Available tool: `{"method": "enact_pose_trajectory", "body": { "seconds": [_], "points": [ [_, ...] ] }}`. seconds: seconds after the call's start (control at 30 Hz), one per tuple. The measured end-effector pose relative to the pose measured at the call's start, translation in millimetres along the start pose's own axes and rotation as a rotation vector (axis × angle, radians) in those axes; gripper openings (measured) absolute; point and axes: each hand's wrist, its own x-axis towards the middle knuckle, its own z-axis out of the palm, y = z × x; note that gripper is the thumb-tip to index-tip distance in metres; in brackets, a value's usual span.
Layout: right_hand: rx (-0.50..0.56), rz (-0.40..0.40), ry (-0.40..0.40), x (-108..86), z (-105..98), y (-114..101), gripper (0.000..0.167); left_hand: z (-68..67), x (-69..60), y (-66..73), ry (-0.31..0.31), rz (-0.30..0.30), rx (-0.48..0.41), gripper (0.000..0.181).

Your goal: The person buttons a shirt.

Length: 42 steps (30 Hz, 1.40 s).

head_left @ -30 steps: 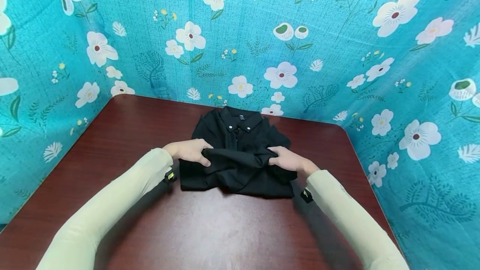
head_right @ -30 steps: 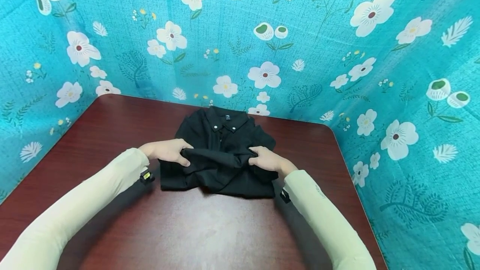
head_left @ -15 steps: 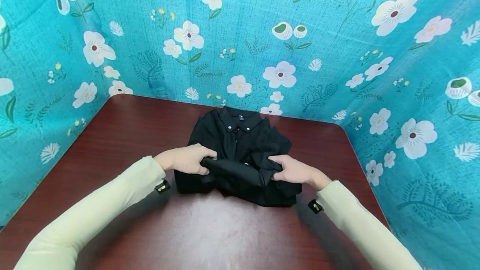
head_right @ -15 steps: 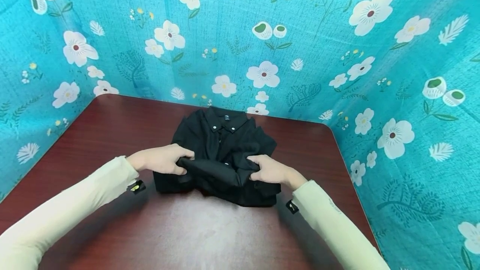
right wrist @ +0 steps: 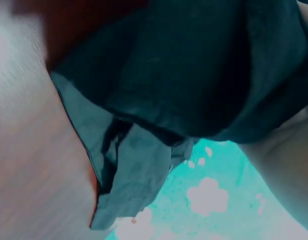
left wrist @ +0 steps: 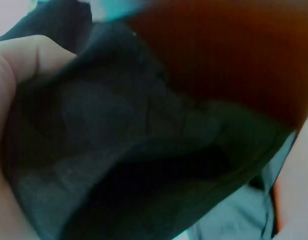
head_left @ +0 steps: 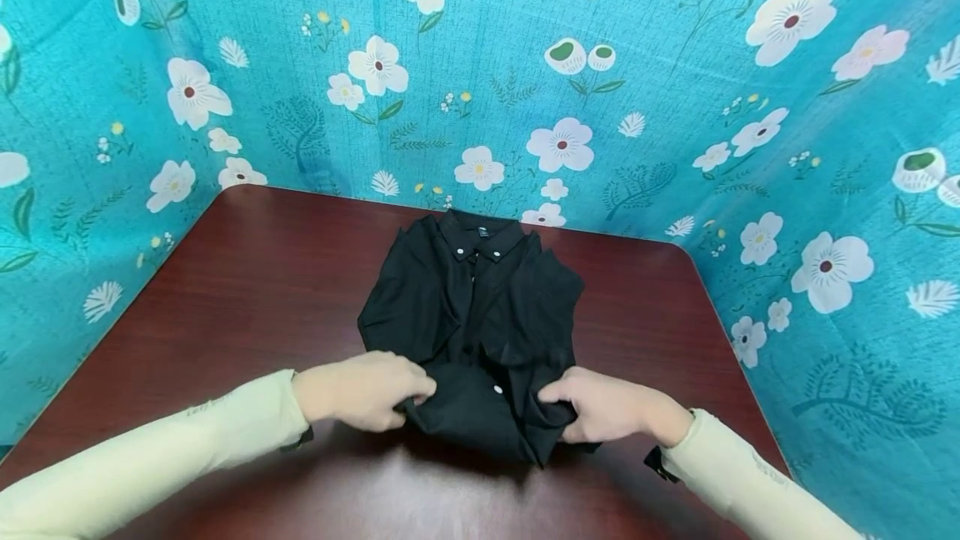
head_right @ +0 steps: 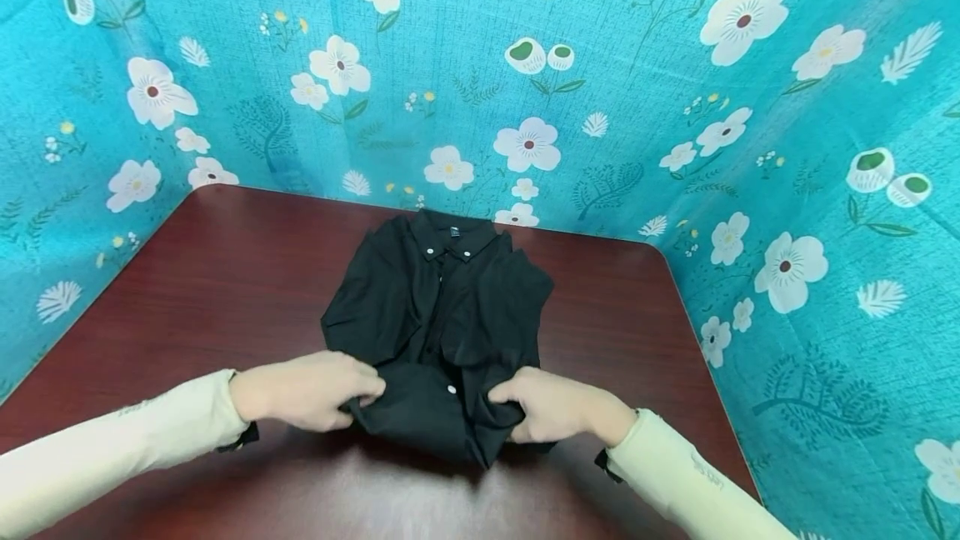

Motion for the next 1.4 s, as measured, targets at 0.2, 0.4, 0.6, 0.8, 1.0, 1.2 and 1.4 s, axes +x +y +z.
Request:
{"method": "enact_pose_trajectory", "body": {
  "seconds": [0.2,0.4,0.6,0.8,1.0,1.2,1.4],
  "points": [
    [-0.146,0.044,-0.112,-13.6,16,-14,0.024,30.5,-7.8,21.2,-0.057,0.133,0.185,0.028],
    [-0.17,0.144,-0.23,-22.6,29,-17,0.023,51.4,-17.5,29.4,-0.123,0.158,0.185,0.029],
    [0.058,0.16,-0.407,-26.0,23,-14,0.034,54.8,-22.7,34.6,-0.282,0.118,0.171,0.029],
    [0.316,0.101,-0.397,-24.0,4,0,0.021,35.7,-20.5,22.9,-0.328,0.049,-0.13,0.014],
    [0.191,0.246,-0.145,-11.9,6,3,0.026,24.7,-8.6,5.1,-0.097,-0.01,-0.211,0.014],
    [0.094,0.315,-0.063,4.2,17,-6,0.01,21.4,11.4,1.1,-0.074,-0.033,-0.132,0.015],
    [0.114,0.169,-0.176,14.1,33,-22,0.019,25.8,22.3,5.7,-0.122,-0.028,-0.063,0.015]
  ]
}}
